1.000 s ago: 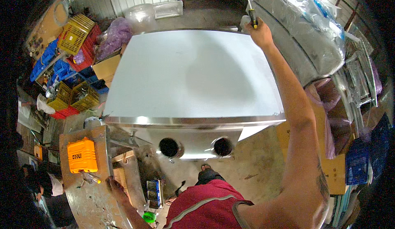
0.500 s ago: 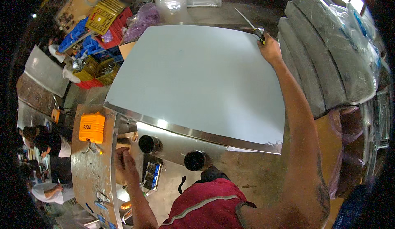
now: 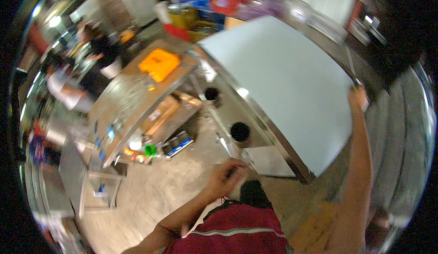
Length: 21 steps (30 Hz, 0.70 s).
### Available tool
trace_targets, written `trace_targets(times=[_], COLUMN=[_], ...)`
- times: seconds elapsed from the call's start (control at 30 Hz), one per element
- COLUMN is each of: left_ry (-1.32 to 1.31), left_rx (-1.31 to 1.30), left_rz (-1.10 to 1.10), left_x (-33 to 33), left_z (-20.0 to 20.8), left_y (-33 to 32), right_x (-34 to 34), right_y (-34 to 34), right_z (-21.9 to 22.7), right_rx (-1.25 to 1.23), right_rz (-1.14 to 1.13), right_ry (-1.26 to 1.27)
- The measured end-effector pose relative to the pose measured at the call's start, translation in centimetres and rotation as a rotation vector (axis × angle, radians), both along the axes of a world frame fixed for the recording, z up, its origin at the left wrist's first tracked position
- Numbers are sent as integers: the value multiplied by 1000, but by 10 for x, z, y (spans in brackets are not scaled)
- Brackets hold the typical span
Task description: The person positions a stainless steel appliance on a workbench, then uses a screwdriver to fasten screws into the front panel. They handle small hardware pieces and a cardboard box while assembling the unit in a workshop.
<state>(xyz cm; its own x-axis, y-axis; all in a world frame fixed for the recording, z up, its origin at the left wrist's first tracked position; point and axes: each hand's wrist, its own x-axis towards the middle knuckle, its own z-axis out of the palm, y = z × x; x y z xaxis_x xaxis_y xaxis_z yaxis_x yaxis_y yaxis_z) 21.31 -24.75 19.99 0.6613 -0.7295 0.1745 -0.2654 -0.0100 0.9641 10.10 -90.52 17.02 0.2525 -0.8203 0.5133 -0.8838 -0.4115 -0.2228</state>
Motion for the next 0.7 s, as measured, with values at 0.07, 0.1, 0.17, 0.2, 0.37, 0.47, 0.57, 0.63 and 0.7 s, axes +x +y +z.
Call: trace_targets(times=[0.07, 0.1, 0.17, 0.2, 0.37, 0.47, 0.57, 0.63, 0.7], left_ry=[-132, -223, -260, -275, -234, -257, -238, -276, -271], left_rx=[48, -22, 2, -49, -6, 131, 251, 310, 326], left_rz=[-77, -53, -74, -44, 55, 216, 317, 404, 466], left_x=[-27, -41, -61, -74, -122, -134, -140, -142, -145], left_z=[18, 29, 43, 49, 61, 67, 69, 67, 64], left_y=[-9, -18, -32, -43, -124, -179, -216, -227, -232], right_x=[-19, -17, -29, -34, -32, -20, -12, -10, -9], right_y=[-61, -100, -174, -198, -263, -274, -283, -284, -282], right_z=[-21, -21, -3, 3, 37, 28, 9, -4, -13], right_rx=[92, -419, -384, -160, 385, 547, 738, 861, 993], right_rz=[148, 388, 242, 295, 405, 474, 522, 536, 537], right_ry=[-47, 609, 861, 514, -540, -537, -526, -534, -528])
